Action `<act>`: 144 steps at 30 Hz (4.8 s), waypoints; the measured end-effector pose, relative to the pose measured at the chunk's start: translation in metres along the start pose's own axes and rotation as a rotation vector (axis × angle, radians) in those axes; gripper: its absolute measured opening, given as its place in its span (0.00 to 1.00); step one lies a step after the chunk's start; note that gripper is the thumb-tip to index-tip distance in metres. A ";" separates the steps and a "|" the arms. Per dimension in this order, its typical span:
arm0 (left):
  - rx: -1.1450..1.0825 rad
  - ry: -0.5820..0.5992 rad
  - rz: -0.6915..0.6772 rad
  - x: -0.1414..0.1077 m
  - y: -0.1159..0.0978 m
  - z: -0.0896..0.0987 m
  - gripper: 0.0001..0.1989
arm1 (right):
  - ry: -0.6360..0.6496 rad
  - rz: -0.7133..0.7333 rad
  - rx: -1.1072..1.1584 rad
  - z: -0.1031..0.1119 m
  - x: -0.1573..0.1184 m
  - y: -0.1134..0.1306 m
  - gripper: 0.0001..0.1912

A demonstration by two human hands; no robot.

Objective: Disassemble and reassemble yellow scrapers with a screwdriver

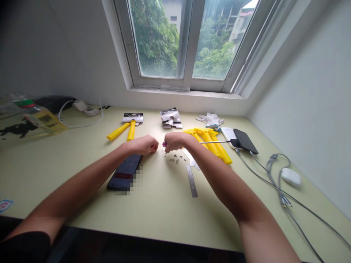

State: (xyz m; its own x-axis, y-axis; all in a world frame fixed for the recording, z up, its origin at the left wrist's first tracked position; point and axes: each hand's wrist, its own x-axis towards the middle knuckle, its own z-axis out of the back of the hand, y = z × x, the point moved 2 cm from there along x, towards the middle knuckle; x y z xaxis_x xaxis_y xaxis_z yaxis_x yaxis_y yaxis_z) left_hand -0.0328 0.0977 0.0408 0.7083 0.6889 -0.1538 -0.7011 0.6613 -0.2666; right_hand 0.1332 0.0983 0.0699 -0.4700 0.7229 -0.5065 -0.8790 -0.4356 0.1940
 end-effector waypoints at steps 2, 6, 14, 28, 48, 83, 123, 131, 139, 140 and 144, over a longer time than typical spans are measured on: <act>-0.028 -0.019 0.020 0.004 0.005 0.001 0.07 | 0.044 0.011 0.021 0.003 0.011 0.005 0.08; -0.073 -0.041 0.031 0.013 0.009 -0.003 0.08 | 0.061 0.011 0.010 0.001 0.023 0.009 0.08; -0.176 -0.028 0.003 0.015 0.002 0.000 0.09 | -0.170 0.010 -0.081 0.001 -0.023 -0.003 0.06; -0.088 -0.052 -0.220 0.014 -0.016 -0.013 0.10 | -0.084 -0.220 -0.027 -0.079 -0.110 -0.040 0.16; -0.047 -0.163 -0.265 0.021 -0.012 -0.019 0.10 | -0.289 -0.319 -0.098 -0.055 -0.090 -0.054 0.13; 0.085 -0.194 -0.272 0.010 -0.019 -0.011 0.14 | -0.242 -0.328 -0.061 -0.064 -0.100 -0.052 0.10; -0.101 -0.469 0.770 -0.009 0.109 0.029 0.21 | -0.898 -0.064 -0.113 0.010 -0.108 0.024 0.12; -0.459 -0.598 0.690 -0.008 0.093 0.032 0.19 | -0.758 -0.063 0.012 0.006 -0.104 0.003 0.09; -0.849 -0.584 0.269 -0.041 -0.017 0.015 0.22 | -0.426 0.010 0.069 -0.007 -0.101 0.003 0.22; -0.848 -0.571 0.262 -0.041 -0.026 0.010 0.21 | -0.384 0.033 0.060 -0.011 -0.099 0.006 0.23; -0.736 -0.543 0.229 -0.033 -0.051 -0.004 0.21 | -0.468 0.023 0.127 -0.013 -0.092 0.005 0.15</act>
State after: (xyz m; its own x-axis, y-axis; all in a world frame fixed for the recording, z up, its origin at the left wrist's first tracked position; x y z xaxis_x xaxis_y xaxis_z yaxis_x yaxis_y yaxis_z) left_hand -0.0203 0.0405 0.0558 0.2946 0.9456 0.1380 -0.4596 0.2668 -0.8471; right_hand 0.1729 0.0223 0.1062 -0.4492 0.8904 -0.0742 -0.8573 -0.4061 0.3165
